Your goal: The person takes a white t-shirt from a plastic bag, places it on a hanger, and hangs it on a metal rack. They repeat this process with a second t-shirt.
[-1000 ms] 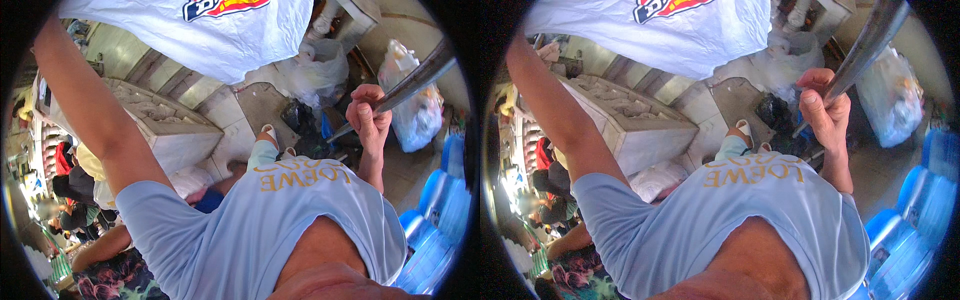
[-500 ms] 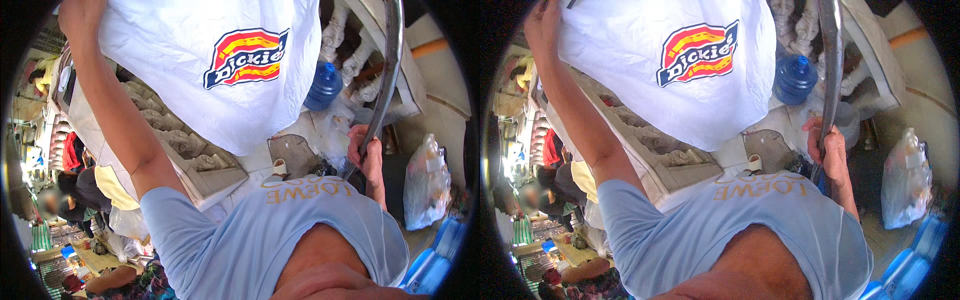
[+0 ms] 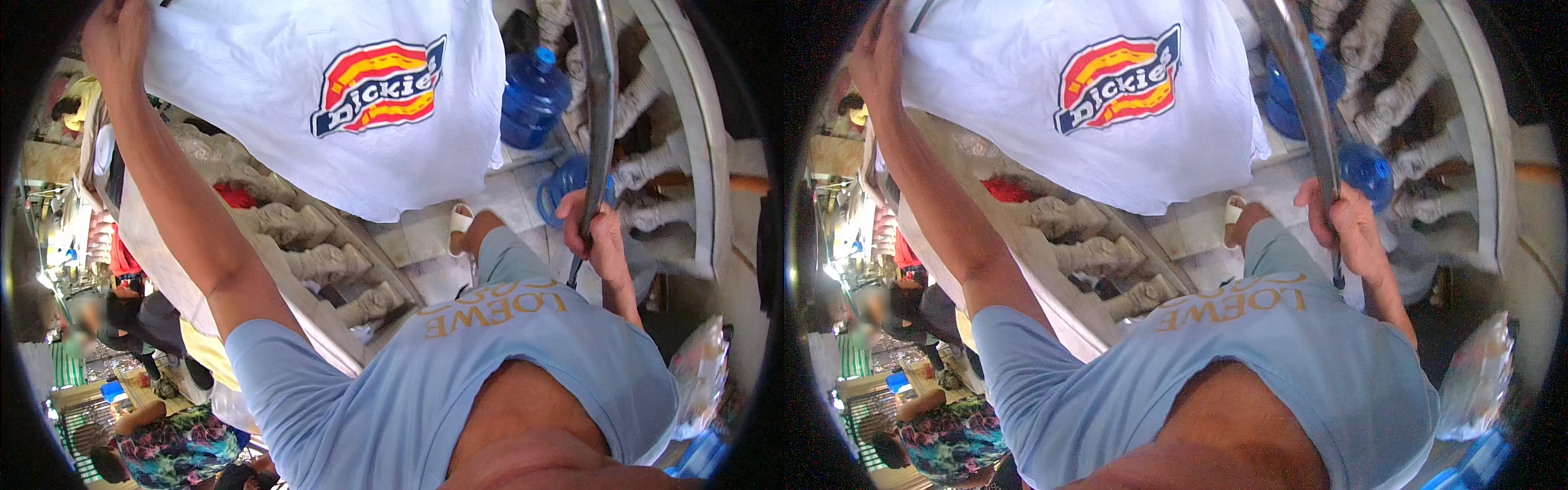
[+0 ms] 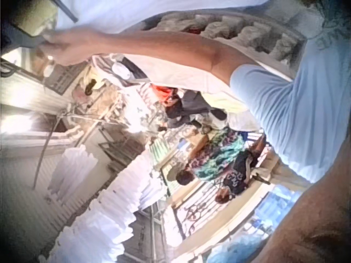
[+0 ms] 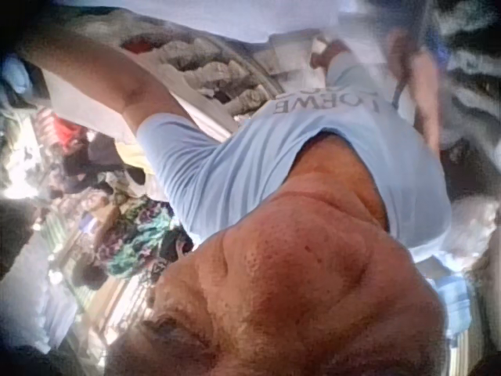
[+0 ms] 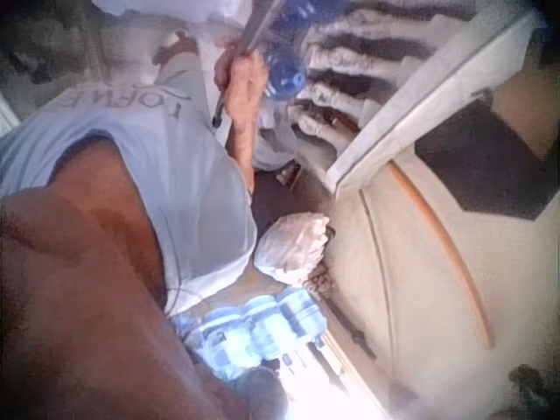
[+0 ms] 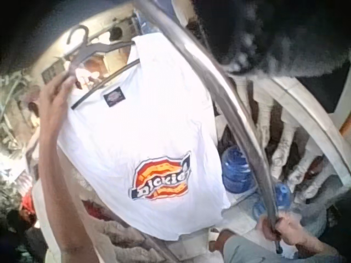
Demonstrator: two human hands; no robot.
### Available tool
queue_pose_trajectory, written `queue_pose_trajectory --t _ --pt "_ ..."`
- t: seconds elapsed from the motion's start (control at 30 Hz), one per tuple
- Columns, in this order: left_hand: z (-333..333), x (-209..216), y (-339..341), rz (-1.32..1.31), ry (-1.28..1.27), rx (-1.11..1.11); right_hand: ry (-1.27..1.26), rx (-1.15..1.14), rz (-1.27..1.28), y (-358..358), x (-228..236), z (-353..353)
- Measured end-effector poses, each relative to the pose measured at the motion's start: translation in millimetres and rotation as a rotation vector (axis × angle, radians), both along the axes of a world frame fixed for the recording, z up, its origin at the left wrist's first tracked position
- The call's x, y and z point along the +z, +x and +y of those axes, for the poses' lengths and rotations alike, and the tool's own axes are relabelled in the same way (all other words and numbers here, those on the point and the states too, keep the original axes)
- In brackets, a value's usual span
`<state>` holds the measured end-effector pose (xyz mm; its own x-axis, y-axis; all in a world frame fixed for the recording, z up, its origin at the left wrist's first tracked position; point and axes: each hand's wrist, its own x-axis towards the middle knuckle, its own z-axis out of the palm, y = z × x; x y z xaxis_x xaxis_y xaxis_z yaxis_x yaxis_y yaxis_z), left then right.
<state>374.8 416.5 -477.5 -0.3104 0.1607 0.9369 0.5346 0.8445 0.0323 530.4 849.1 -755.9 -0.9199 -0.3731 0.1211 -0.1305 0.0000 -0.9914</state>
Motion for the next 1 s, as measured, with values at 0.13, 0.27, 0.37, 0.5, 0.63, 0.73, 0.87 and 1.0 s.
queue_pose_trajectory --t 0.13,0.27,0.37,0.5,0.63,0.73,0.87,1.0 --pt "-51 18 -68 -0.003 0.007 0.128 -0.009 0.065 -0.072 -90 14 -40" --pt "-70 40 -115 -0.002 0.169 0.089 -0.062 0.09 -0.109 -148 45 -63" --pt "-101 69 -158 0.031 0.103 0.149 -0.076 0.108 -0.094 -201 77 -92" --pt "-144 100 -201 0.144 -0.084 0.253 -0.106 0.139 -0.142 -253 100 -128" --pt "-182 115 -245 0.186 -0.219 0.219 -0.103 0.184 -0.091 -308 106 -167" --pt "-220 128 -280 0.196 -0.154 0.333 -0.069 0.182 -0.099 -355 115 -205" --pt "-262 141 -329 0.073 0.086 0.516 -0.034 0.147 -0.172 -399 133 -254" --pt "-308 175 -383 0.151 0.003 0.448 0.066 0.17 -0.168 -444 159 -289"
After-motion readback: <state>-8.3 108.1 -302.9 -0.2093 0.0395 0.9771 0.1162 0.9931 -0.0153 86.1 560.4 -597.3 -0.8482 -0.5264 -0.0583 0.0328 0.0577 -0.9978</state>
